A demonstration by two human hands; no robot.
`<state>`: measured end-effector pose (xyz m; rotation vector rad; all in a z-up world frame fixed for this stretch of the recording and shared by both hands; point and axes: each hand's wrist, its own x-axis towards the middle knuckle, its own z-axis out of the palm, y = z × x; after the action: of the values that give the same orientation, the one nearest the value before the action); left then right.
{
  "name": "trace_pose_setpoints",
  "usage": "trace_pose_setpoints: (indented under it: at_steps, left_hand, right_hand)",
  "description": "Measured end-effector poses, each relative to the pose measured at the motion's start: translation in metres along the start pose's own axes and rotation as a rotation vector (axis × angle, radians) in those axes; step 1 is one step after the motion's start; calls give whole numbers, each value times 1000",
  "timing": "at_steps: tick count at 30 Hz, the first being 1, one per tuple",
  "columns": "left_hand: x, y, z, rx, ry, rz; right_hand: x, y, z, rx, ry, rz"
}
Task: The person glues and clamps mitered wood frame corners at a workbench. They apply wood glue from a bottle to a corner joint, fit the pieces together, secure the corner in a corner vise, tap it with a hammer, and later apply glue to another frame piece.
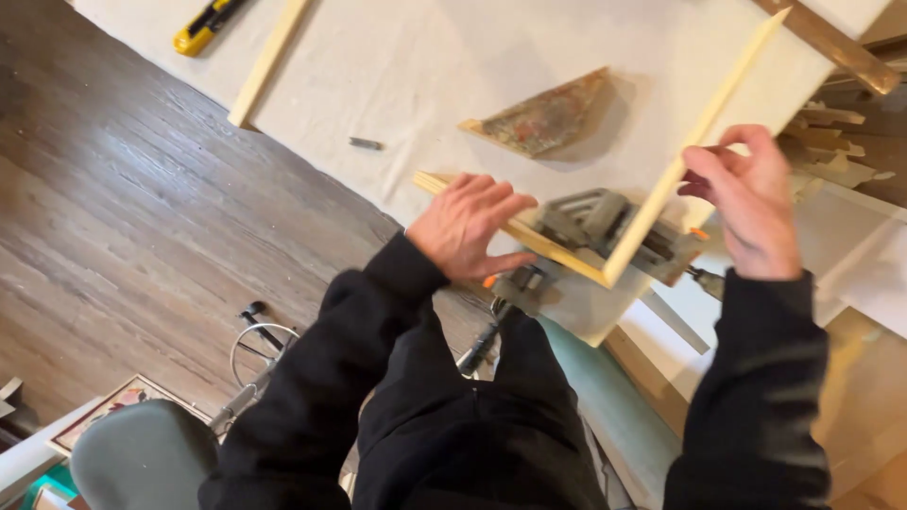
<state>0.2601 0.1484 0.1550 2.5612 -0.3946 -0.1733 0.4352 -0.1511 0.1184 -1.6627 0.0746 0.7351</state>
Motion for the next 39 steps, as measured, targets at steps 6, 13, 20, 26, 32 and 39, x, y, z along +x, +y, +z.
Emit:
trace_pose_setpoints:
  at_steps: [6,13,20,26,32,39]
  left_hand:
    - [-125,-52,-49,-103,389,61]
    - [-223,-152,-26,-395,697,-381]
    - [-245,-238,22,-366,734,-627]
    - [-229,-331,-66,13,779,-537]
    - [-163,-386,-92,163,549,-446]
    - [-181,-332,-107,-188,679,-256]
  right_hand:
    - [-26,-71,167,41,-15,-114]
    - [42,-55,369,54,-132,-97]
    - [89,-21,453,-124,-30,-140]
    - [132,10,474,-500,97,-324]
    - [118,-23,475,-637,165,-325]
    - [-40,-32,418,-510,162,-533]
